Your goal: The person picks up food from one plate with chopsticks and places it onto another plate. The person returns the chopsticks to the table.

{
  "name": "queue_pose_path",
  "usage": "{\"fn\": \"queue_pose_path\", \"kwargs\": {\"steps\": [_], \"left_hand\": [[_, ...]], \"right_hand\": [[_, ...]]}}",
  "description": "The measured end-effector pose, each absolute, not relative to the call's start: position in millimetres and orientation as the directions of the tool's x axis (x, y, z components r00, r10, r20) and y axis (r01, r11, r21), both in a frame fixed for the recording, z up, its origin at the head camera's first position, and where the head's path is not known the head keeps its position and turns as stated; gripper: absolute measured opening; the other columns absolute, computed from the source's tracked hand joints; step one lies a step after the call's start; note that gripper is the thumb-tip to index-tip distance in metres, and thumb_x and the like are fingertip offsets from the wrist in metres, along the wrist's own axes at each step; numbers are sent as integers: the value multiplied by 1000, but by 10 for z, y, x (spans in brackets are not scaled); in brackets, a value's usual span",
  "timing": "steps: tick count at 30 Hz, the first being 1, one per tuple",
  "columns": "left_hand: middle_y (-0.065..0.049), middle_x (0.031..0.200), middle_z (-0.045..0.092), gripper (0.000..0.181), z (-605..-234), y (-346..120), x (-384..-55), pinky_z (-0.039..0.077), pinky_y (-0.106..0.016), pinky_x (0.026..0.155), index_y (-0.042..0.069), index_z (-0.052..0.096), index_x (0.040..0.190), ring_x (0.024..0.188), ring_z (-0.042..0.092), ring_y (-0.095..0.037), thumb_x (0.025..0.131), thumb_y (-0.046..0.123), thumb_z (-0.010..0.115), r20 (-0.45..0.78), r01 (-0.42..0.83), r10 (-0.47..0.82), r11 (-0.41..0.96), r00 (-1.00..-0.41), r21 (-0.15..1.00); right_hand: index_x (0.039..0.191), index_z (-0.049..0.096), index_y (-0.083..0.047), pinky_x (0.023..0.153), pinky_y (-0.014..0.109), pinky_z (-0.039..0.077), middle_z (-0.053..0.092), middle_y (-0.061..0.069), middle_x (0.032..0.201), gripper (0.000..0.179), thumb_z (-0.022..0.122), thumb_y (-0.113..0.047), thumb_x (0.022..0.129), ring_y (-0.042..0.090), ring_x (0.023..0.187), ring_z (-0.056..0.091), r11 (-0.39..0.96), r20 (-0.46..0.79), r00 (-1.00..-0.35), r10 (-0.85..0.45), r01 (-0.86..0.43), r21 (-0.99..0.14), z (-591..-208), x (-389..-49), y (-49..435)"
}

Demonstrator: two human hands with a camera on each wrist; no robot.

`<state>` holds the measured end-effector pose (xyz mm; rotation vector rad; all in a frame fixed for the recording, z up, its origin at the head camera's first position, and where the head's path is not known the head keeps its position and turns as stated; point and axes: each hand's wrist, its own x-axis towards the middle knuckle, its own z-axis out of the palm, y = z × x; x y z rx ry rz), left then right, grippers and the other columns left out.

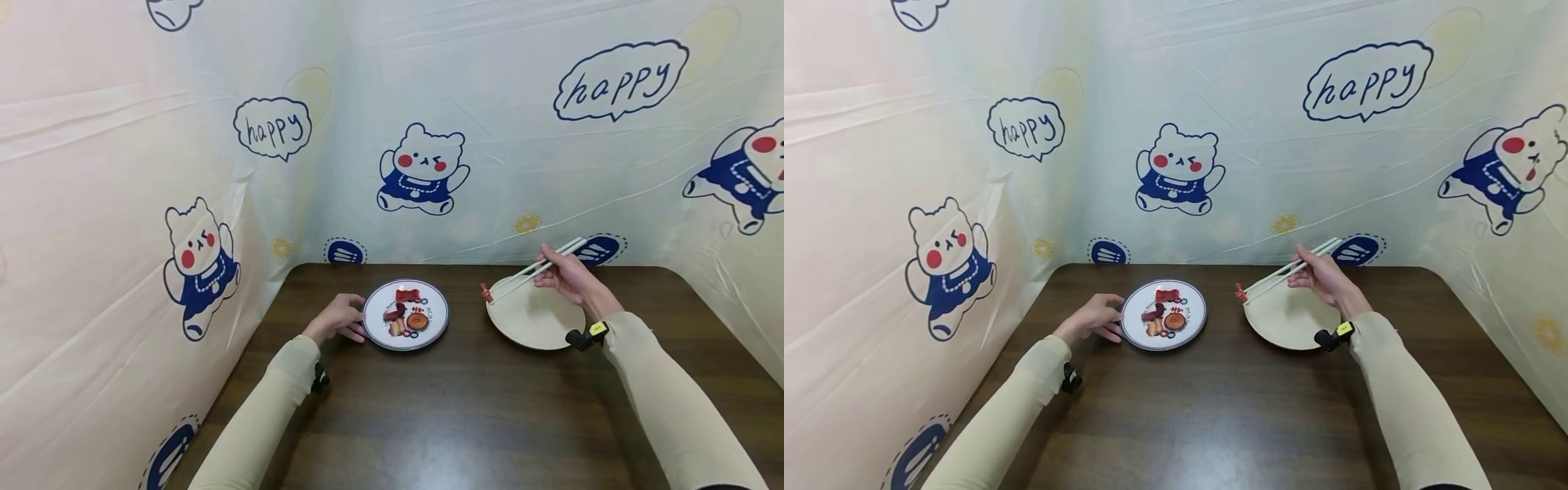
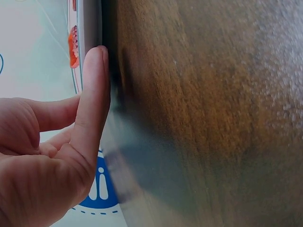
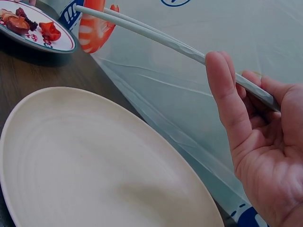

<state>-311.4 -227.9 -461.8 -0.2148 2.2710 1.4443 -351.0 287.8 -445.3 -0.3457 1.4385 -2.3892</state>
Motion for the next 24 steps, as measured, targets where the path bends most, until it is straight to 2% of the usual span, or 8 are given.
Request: {"fn": "queue_pose_path", "kwargs": {"steps": [9,19,24], "left_hand": [[-25,97,65,53,-4635,-2298,-3119,67,-41,69,0,39,157,67,71,-25,107,0,57,-447,-361,114,432,-887,826],[-25,98,65,52,-4637,-2289,-3121,67,-41,69,1,41,157,68,72,-26,107,2,58,-450,-365,106,438,-887,822],[-25,99,65,53,-4635,-2292,-3117,67,-41,68,1,40,157,68,72,-26,107,1,58,-450,-364,110,434,-886,824]], "right_hand": [[93,70,-3,68,33,66,73,14,76,45,39,-25,116,22,66,76,-402,7,-925,-379,158,-902,-4421,-3537,2772],[95,68,4,69,36,67,73,19,77,46,36,-21,117,25,67,76,-444,34,-907,-420,173,-879,-4416,-3509,2666],[94,68,2,67,34,66,73,17,76,46,37,-23,117,24,66,76,-442,21,-916,-402,174,-880,-4463,-3561,2580]]}}
